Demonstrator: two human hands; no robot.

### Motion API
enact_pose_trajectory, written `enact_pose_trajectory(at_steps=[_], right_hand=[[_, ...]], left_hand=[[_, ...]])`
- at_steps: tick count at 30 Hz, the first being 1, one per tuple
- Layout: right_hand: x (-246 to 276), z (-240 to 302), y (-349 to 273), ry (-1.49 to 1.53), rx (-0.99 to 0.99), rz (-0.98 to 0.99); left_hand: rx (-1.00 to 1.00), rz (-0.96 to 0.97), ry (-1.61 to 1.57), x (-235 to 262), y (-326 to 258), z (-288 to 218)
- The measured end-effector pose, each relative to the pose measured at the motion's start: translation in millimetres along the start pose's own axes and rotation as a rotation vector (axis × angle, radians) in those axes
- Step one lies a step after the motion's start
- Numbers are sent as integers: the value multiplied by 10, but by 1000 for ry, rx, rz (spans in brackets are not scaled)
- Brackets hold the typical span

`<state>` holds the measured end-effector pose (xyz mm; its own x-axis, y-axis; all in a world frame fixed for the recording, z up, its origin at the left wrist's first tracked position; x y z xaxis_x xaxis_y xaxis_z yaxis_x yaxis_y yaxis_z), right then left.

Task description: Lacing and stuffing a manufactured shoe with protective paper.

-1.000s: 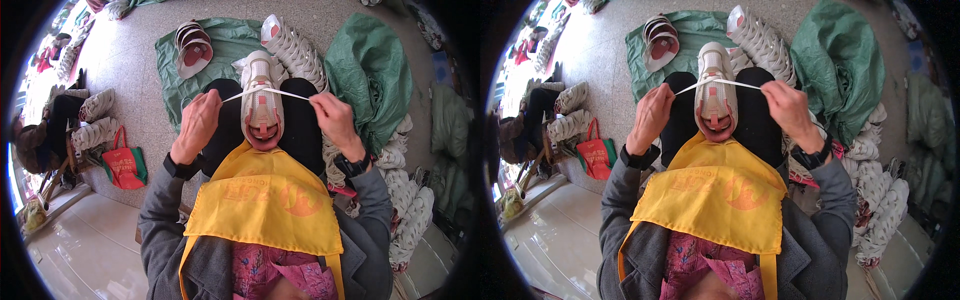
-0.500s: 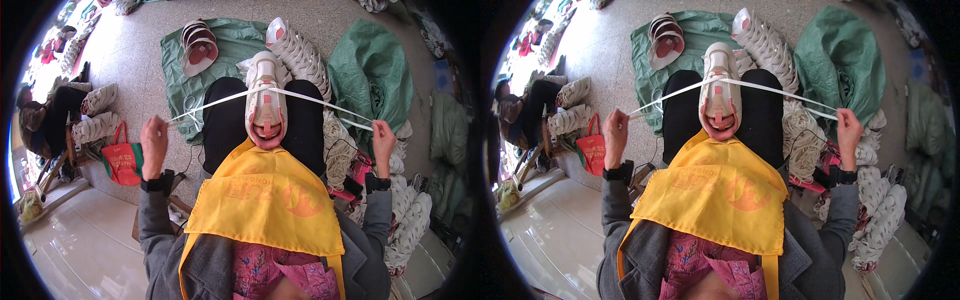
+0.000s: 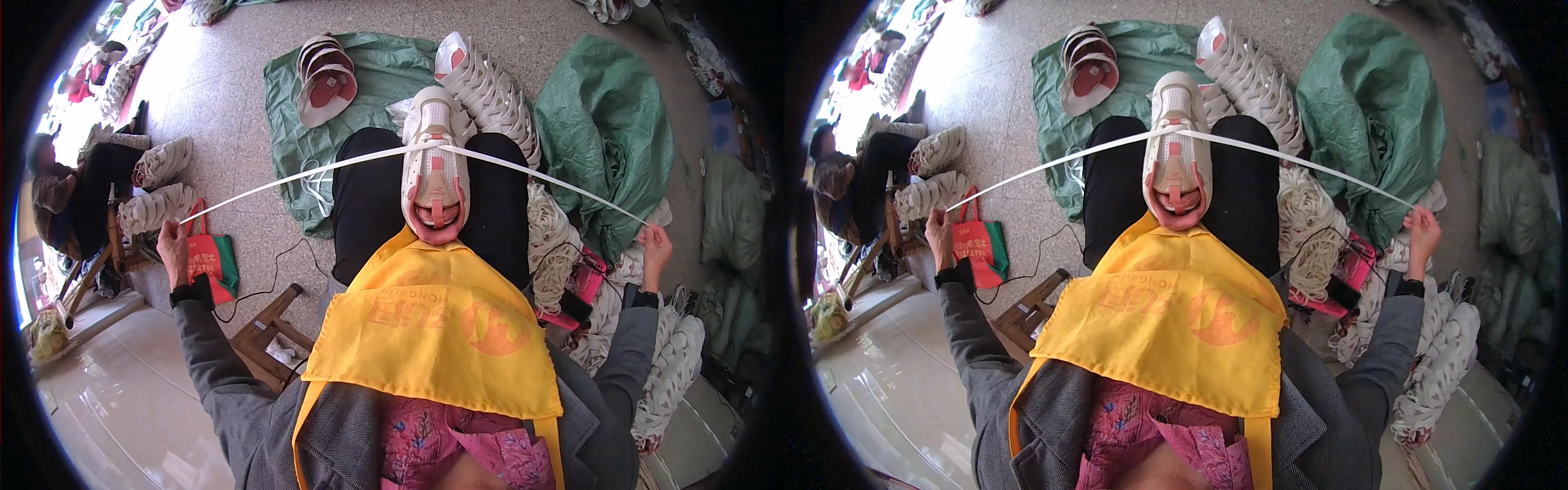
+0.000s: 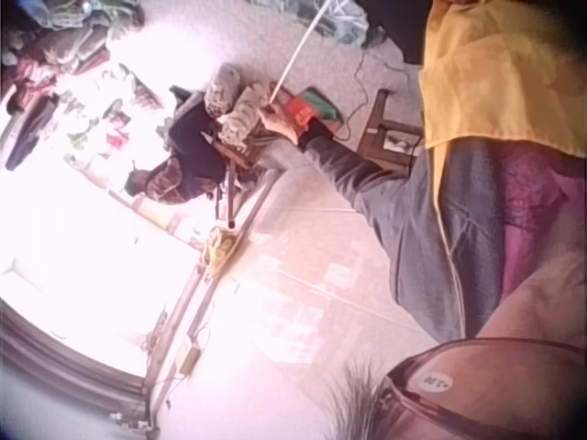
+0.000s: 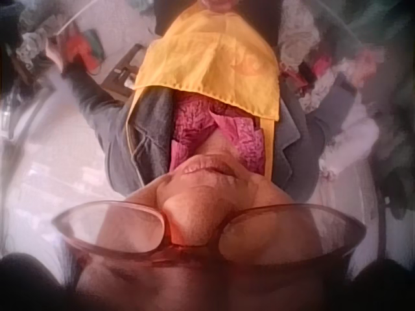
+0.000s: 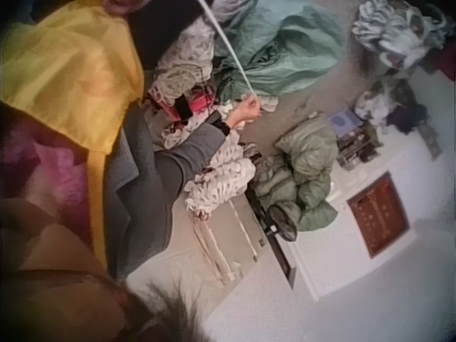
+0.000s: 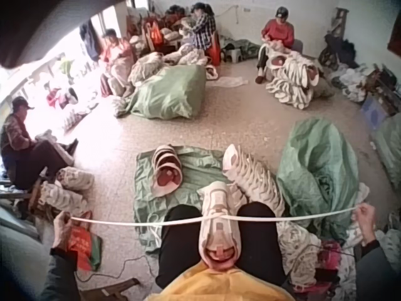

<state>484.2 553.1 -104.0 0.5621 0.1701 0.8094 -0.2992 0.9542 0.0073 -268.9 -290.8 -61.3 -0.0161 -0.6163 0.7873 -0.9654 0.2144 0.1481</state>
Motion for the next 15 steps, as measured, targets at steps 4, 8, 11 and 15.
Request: enact_pose_trajectory(at_steps=[4,8,11,15], right_hand=[[47,-189,39,-15,-17,21],[160,-294,62,-47,5,-3],[27,-284,70,-124,-80,30],[15,-348,93,-163,-117,75]], left_hand=[[60,-29,-17,252,158,318],[112,-13,-35,290,246,427],[111,-24,-7,503,295,469],[81,39,46,343,401,403]])
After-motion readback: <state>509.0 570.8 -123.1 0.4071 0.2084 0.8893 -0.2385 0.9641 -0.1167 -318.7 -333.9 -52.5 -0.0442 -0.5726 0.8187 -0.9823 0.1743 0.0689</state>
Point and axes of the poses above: each hand's wrist, its own y-axis towards the middle knuckle, its own x-axis out of the back of the hand, z = x × y, the point moved 4 cm from there along y, towards the middle knuckle, and after that the axes turned 15 degrees about -y, right-handed, at the moved point
